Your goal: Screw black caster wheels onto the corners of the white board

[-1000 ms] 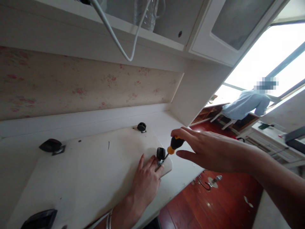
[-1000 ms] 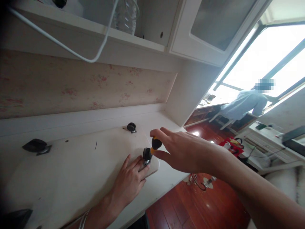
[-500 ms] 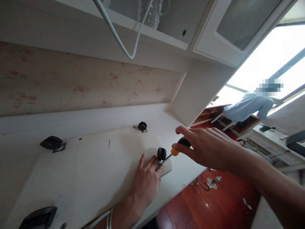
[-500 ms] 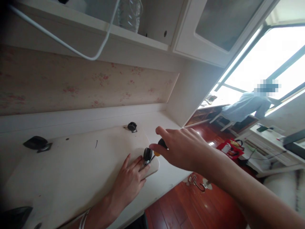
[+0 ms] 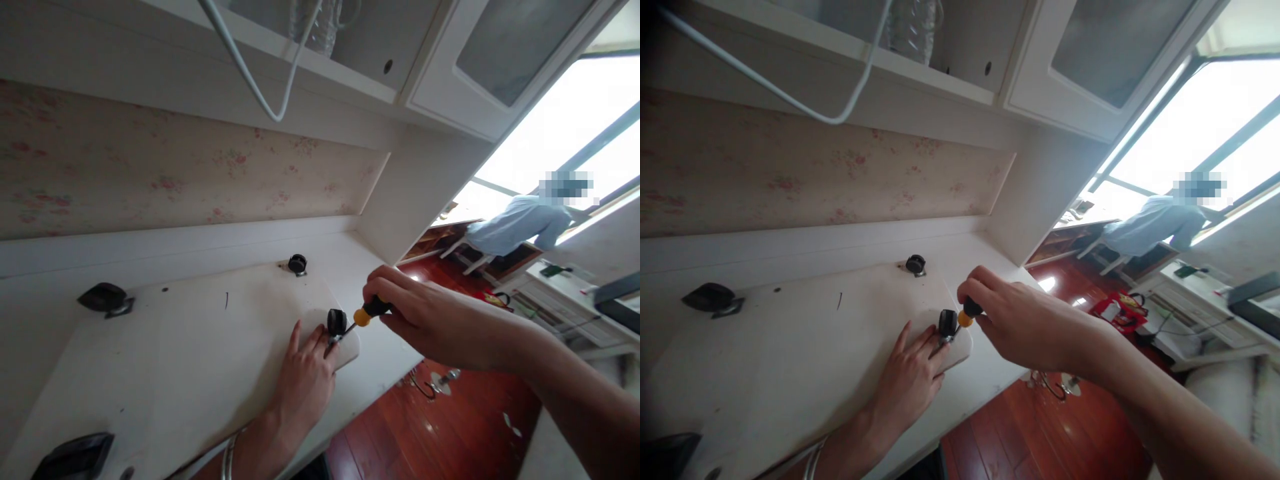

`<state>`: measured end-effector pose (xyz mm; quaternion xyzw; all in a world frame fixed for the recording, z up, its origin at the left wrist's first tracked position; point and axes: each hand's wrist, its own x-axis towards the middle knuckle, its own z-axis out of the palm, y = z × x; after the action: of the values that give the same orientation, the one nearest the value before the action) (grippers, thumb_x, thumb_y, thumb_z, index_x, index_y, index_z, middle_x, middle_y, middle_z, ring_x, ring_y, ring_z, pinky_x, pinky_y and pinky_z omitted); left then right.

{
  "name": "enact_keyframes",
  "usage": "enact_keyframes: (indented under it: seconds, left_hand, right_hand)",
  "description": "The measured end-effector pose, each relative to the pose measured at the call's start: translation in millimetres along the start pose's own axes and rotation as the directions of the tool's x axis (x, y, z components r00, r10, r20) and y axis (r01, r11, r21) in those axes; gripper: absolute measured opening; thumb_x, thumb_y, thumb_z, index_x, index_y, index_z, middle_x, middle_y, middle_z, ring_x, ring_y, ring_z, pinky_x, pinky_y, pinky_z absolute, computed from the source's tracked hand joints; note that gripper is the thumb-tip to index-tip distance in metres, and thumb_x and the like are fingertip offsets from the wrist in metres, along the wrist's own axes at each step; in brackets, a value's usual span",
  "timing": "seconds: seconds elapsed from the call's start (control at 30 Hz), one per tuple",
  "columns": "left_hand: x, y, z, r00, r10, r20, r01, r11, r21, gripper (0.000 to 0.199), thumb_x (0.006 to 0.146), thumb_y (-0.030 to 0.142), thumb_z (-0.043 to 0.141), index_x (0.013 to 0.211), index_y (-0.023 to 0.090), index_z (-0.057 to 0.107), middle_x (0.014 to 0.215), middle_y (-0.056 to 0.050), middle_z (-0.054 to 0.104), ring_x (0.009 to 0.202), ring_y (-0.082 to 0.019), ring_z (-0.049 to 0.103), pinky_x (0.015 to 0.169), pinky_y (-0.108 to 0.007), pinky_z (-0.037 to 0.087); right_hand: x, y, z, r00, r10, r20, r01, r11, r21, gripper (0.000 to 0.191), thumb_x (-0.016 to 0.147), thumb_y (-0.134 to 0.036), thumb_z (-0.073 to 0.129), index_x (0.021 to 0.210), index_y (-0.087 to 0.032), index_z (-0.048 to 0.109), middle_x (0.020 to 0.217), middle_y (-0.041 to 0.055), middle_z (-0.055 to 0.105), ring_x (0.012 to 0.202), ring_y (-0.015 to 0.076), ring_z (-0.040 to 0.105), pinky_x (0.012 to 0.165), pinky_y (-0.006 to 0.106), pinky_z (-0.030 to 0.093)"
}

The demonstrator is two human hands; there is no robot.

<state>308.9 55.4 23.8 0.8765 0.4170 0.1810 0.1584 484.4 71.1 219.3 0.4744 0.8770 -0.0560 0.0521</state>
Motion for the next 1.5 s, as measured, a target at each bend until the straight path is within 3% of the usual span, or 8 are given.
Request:
enact_keyframes:
  seconds: [0.17,0.67,0.8,0.97,1.1,1.27,1.4,1.5]
  left_hand:
    - [0.1,0.7,1.1,1.0,-0.011,0.003,0.011,1.0,-0.002,0.041,0.09,0.022,0.055,0.13,0.025,0.058,0.135,-0.009,0.061,0.134,-0.024,0.046,0.12,-0.057,0.014]
    - [-2.4,1.4,4.7,1.0,-0.011,-0.027,0.011,1.0,0.006,0.04,0.091,0.021,0.053,0.13,0.025,0.057,0.137,-0.01,0.06,0.134,-0.023,0.046,0.12,-0.056,0.012]
    - [-3.9,1.1,5.4,0.999,-0.02,-0.028,0.02,1.0,0.004,0.039,0.09,0.021,0.054,0.128,0.026,0.059,0.137,-0.01,0.06,0.134,-0.023,0.047,0.12,-0.057,0.012]
    - [-4.5,-0.6,8.5,1.0,-0.014,-0.024,0.014,0.999,0.035,0.041,0.091,0.021,0.052,0.13,0.028,0.057,0.137,-0.007,0.06,0.132,-0.022,0.048,0.12,-0.057,0.014]
    - [-3.7,0.0,9.9,0.999,-0.03,-0.027,0.032,0.996,0.085,0.039,0.094,0.021,0.045,0.131,0.028,0.058,0.138,-0.007,0.06,0.132,-0.023,0.047,0.12,-0.057,0.015]
    - [-3.2,1.3,6.5,0.999,-0.016,-0.04,0.019,0.996,0.089,0.039,0.095,0.019,0.044,0.13,0.026,0.059,0.134,-0.008,0.062,0.131,-0.022,0.049,0.12,-0.053,0.016]
    - [-5.3,-0.2,7.0,0.998,-0.013,-0.054,0.016,0.998,0.062,0.039,0.092,0.021,0.049,0.13,0.025,0.058,0.135,-0.008,0.061,0.131,-0.023,0.047,0.12,-0.053,0.018]
    - [-7.1,-1.4,9.1,0.998,-0.008,-0.06,0.012,0.998,0.055,0.04,0.091,0.021,0.051,0.131,0.026,0.057,0.136,-0.008,0.06,0.131,-0.023,0.047,0.119,-0.053,0.019]
  right_hand:
    - [1.4,1.1,1.5,0.968,0.239,-0.082,-0.252,0.931,-0.263,0.04,0.095,-0.058,0.043,0.109,-0.022,0.053,0.088,0.0065,0.069,0.068,0.0239,0.066,0.057,0.033,0.041]
    - [-1.8,-11.2,-0.7,0.957,0.278,-0.087,-0.29,0.891,-0.349,0.042,0.095,-0.06,0.039,0.098,-0.022,0.057,0.069,0.0052,0.067,0.06,0.0261,0.065,0.052,0.031,0.034]
    - [1.2,-9.5,-1.1,0.986,0.163,-0.044,-0.169,0.969,-0.179,0.043,0.096,-0.058,0.039,0.121,-0.024,0.049,0.086,0.0047,0.072,0.071,0.0239,0.068,0.058,0.032,0.039]
    - [1.8,-8.8,3.7,0.954,0.278,-0.116,-0.301,0.873,-0.384,0.057,0.092,-0.07,0.031,0.089,-0.021,0.059,0.069,0.0075,0.067,0.062,0.0264,0.066,0.052,0.031,0.034]
    - [-2.9,-10.3,6.3,0.99,0.126,-0.069,-0.137,0.97,-0.199,0.044,0.096,-0.057,0.039,0.122,-0.023,0.052,0.09,0.0064,0.071,0.073,0.0226,0.068,0.059,0.031,0.04]
    - [-3.6,-10.1,5.1,0.956,0.269,-0.121,-0.295,0.878,-0.376,0.052,0.094,-0.065,0.033,0.089,-0.022,0.06,0.068,0.0066,0.067,0.061,0.0253,0.065,0.052,0.031,0.033]
    - [-3.1,-8.8,2.5,0.988,0.144,-0.048,-0.15,0.975,-0.167,0.045,0.096,-0.055,0.042,0.129,-0.025,0.047,0.092,0.0048,0.073,0.075,0.0238,0.068,0.061,0.033,0.041]
    - [-2.4,-9.3,2.0,0.98,0.198,-0.033,-0.2,0.949,-0.245,0.039,0.096,-0.055,0.039,0.104,-0.024,0.06,0.079,0.0048,0.071,0.068,0.0238,0.067,0.057,0.033,0.039]
